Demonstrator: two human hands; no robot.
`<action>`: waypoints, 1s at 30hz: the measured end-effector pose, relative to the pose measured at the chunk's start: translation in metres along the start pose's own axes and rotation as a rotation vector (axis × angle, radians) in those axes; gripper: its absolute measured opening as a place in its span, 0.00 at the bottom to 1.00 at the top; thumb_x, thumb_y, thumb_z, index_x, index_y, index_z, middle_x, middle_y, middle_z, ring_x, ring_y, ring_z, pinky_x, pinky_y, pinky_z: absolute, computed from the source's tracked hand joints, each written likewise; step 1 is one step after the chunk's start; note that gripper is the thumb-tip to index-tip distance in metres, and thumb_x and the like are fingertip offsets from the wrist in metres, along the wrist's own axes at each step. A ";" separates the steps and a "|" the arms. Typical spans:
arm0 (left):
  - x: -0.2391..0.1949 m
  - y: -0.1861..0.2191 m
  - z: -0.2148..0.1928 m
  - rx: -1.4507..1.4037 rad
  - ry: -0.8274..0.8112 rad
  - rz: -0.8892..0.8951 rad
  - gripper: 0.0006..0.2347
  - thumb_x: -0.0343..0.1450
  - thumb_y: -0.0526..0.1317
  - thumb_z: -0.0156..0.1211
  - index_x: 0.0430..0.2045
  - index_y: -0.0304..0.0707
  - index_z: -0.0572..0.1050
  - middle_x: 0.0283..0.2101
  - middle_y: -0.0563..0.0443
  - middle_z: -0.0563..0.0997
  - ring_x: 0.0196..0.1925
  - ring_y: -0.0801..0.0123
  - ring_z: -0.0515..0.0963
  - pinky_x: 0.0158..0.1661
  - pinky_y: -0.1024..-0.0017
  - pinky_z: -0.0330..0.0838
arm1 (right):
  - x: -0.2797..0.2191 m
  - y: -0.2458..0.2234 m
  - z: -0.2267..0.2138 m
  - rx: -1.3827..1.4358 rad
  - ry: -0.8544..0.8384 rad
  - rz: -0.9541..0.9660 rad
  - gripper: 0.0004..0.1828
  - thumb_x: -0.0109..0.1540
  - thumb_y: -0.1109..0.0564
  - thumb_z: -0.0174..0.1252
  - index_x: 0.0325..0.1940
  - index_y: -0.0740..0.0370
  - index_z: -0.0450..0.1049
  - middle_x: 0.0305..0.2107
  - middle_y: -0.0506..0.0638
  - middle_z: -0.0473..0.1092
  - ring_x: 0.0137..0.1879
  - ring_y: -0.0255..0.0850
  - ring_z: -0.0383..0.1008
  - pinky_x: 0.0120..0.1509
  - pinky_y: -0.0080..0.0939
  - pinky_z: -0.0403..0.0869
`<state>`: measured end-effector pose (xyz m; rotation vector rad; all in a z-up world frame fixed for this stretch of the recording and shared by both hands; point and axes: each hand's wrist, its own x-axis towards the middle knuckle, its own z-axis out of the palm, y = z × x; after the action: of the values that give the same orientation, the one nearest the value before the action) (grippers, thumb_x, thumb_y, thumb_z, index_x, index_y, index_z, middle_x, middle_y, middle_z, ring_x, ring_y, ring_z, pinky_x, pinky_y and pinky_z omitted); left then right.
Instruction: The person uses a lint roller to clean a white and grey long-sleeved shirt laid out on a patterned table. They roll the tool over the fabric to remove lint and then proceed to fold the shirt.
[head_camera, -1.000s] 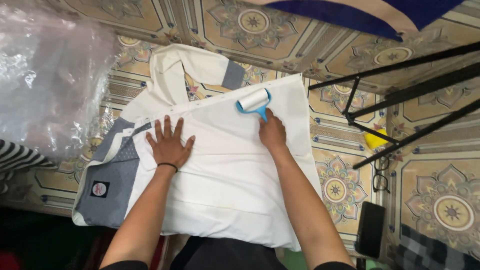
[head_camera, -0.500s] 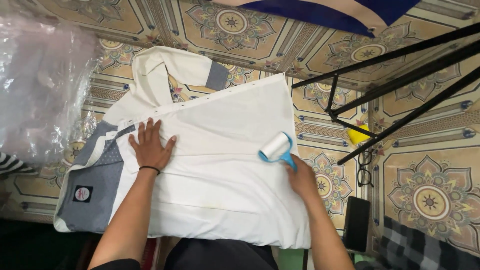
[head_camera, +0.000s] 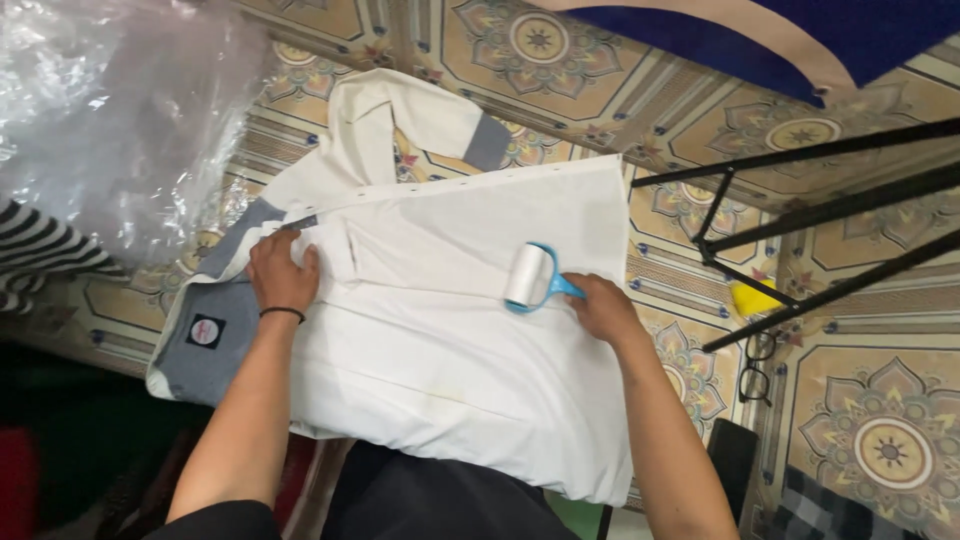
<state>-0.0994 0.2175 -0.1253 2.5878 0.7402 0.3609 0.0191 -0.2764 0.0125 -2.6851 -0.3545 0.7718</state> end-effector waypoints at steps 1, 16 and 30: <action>0.001 -0.006 -0.001 0.001 0.001 -0.004 0.15 0.75 0.48 0.61 0.53 0.46 0.77 0.58 0.49 0.76 0.65 0.56 0.70 0.60 0.53 0.60 | 0.005 -0.010 0.001 -0.002 -0.002 -0.003 0.24 0.67 0.52 0.55 0.68 0.48 0.72 0.55 0.61 0.74 0.64 0.60 0.73 0.67 0.61 0.72; 0.083 -0.064 -0.032 0.150 -0.345 0.039 0.15 0.71 0.51 0.61 0.49 0.54 0.80 0.46 0.52 0.82 0.55 0.52 0.77 0.52 0.48 0.69 | 0.063 -0.166 0.020 -0.139 -0.119 -0.113 0.24 0.68 0.55 0.53 0.69 0.43 0.72 0.46 0.57 0.75 0.55 0.53 0.78 0.59 0.52 0.76; 0.050 -0.008 -0.064 0.239 0.071 0.151 0.12 0.67 0.41 0.65 0.43 0.45 0.79 0.36 0.46 0.78 0.41 0.52 0.81 0.44 0.53 0.72 | 0.085 -0.102 0.079 -0.095 0.112 -0.096 0.28 0.65 0.57 0.58 0.70 0.43 0.69 0.54 0.57 0.74 0.65 0.54 0.72 0.71 0.55 0.70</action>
<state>-0.0848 0.2718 -0.0659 2.8795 0.6472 0.4364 0.0309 -0.1363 -0.0531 -2.7617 -0.5004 0.5880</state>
